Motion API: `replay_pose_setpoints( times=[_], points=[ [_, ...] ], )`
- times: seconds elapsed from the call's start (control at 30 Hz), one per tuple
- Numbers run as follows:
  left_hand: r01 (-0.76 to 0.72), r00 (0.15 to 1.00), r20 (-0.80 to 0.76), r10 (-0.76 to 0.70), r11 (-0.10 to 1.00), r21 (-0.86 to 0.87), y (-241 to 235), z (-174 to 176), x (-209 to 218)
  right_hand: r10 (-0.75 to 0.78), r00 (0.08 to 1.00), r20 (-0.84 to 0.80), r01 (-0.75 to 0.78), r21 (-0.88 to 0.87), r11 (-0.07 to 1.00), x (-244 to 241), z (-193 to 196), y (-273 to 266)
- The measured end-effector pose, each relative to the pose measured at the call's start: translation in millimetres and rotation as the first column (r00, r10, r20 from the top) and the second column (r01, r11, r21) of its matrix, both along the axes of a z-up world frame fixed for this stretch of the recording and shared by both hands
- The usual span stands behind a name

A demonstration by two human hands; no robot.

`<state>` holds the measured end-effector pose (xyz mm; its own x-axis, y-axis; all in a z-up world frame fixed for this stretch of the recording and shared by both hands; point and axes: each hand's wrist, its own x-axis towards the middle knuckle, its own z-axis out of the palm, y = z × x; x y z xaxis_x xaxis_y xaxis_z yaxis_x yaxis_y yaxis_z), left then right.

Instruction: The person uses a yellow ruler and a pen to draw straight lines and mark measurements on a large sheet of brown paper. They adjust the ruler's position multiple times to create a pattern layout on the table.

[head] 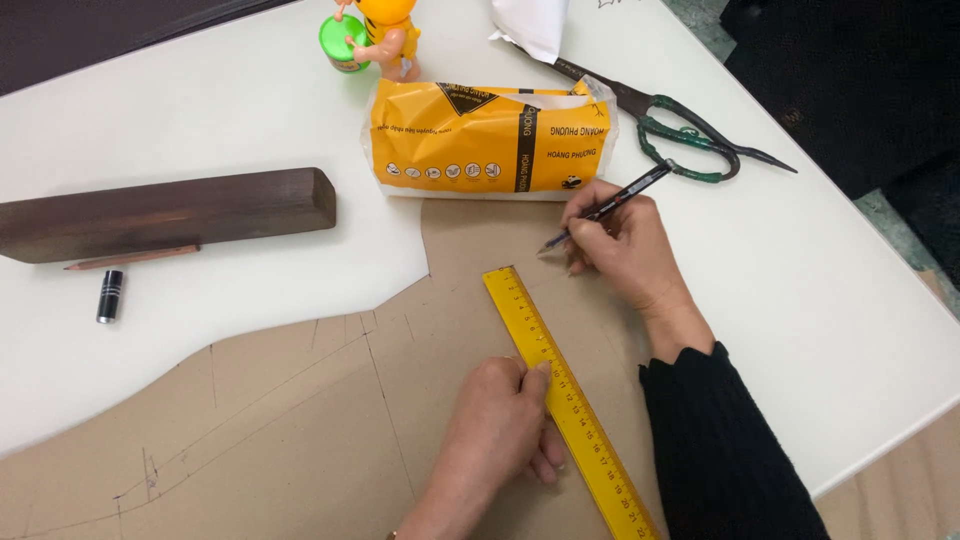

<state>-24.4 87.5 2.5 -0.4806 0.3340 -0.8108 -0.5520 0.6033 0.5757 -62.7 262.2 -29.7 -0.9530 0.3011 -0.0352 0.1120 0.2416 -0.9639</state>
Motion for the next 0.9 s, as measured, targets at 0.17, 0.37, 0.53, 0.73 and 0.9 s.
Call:
replay_pose_setpoints(
  times=[0.17,0.37,0.53,0.73,0.9],
  points=[
    [-0.014,0.999,0.049,0.014,1.000,0.004,11.2,5.7,-1.3,-0.024,0.999,-0.042,0.022,-0.053,0.998,-0.7,-2.9,7.7],
    [0.052,0.997,-0.059,-0.051,0.998,0.030,13.7,11.8,-1.0,-0.021,0.996,-0.087,0.007,-0.160,0.987,-2.7,-6.8,16.2],
    [0.082,0.991,-0.107,-0.076,0.995,0.049,13.9,3.9,1.6,0.095,0.991,-0.092,-0.107,-0.129,0.986,1.5,-10.2,21.9],
    [0.076,0.993,-0.089,-0.072,0.996,0.043,16.7,-0.4,1.3,0.107,0.991,-0.086,-0.110,-0.027,0.994,0.0,-9.4,22.1],
    [0.036,0.999,-0.038,-0.035,0.999,0.022,18.8,4.9,0.3,0.115,0.990,-0.085,-0.117,-0.010,0.993,-0.5,-8.6,22.9]
  ],
)
